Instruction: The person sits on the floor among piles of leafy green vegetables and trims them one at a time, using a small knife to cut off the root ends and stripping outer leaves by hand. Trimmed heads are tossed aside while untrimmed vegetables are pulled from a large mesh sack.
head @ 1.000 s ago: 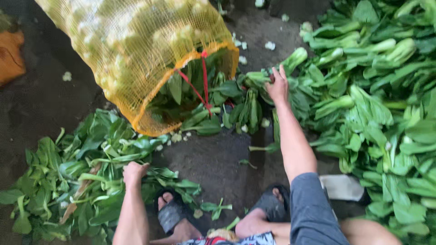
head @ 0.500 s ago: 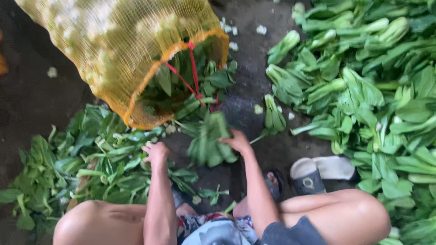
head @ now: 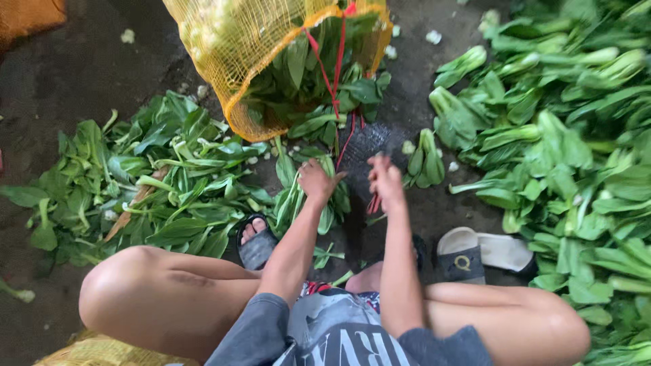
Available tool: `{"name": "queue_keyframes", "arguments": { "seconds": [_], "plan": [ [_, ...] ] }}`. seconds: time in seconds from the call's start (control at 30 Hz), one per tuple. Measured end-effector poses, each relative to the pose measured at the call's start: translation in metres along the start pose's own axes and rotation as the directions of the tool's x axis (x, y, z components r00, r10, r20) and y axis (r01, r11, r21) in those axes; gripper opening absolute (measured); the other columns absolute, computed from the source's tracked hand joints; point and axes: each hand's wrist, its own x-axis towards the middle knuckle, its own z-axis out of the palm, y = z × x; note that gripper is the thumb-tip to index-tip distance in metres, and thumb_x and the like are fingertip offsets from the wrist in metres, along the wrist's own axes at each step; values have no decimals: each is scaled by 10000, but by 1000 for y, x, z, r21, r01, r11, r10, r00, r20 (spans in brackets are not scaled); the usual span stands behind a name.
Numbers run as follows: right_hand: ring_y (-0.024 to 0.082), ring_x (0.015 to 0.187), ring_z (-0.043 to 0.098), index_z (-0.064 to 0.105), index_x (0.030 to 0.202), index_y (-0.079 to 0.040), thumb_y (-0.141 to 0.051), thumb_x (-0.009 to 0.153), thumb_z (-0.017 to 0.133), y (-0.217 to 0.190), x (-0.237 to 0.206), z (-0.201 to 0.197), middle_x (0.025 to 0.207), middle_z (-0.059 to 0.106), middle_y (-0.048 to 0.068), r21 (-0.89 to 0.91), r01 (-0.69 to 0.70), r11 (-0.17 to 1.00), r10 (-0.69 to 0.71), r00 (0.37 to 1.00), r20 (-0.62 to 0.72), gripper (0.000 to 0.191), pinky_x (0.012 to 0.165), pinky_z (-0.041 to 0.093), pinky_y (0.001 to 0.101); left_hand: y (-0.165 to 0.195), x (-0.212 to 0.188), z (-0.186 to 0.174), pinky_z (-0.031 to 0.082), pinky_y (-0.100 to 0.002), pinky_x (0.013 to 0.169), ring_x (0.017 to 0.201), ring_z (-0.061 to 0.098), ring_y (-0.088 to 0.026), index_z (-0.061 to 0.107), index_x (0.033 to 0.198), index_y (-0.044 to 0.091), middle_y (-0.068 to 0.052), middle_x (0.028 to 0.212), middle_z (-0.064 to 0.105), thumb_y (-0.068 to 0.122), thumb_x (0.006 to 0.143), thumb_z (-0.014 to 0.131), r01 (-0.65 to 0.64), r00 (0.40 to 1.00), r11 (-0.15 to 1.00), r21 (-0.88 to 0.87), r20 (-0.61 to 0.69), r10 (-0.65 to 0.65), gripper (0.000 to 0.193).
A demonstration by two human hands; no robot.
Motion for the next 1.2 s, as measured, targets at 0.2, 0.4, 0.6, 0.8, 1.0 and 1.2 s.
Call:
{"name": "queue_keyframes", "arguments": {
  "seconds": [0.2,0.4,0.6,0.8,1.0,1.2],
  "plan": [
    [48,529,485,660,1088,-59,-448,1045,516,3,-35,-12,681,544,-26,-201,18,979,6,993,117,417,489,427,227,-29,-1,-12,566,-380,1039,1169,732,-279,672,1303,32,-164,1273,739,479,615,839,213,790,850,-481,597,140,837],
    [145,578,527,670,1020,-12,-474,1055,530,-28,-64,-28,693,552,48,-511,191,838,-105,976,192,484,564,469,303,-32,-31,-29,449,-365,1084,1256,577,-238,369,1479,99,-148,1347,590,397,767,799,400,728,542,-739,615,302,884],
    [387,762,696,769,784,-60,-466,1056,391,-57,-83,-29,734,723,175,-811,270,518,-311,943,116,618,752,527,475,-3,-43,-46,529,-341,966,1098,656,-196,495,1366,44,-129,1206,673,322,751,888,216,847,485,-848,410,338,781],
    [448,687,673,803,743,-128,-328,1032,420,-52,-84,-19,717,693,213,-912,308,271,-492,859,144,520,721,532,545,3,-39,-49,551,-329,911,993,699,-173,639,1251,14,-83,1090,722,224,780,884,-6,843,390,-921,205,498,571],
    [400,627,671,773,707,-102,-260,1040,460,-47,-84,-14,699,703,175,-886,372,277,-584,797,153,483,642,538,500,-2,-37,-49,550,-344,856,919,700,-233,703,1160,42,-96,1017,715,222,784,905,-72,840,444,-893,186,510,463],
    [384,613,678,750,671,-100,-246,1035,473,-23,-59,-20,679,702,160,-884,399,243,-598,779,187,479,635,541,493,-11,-35,-46,555,-346,849,919,697,-227,714,1158,61,-88,1021,730,276,752,932,-140,807,423,-895,144,572,509]
  ]
}}
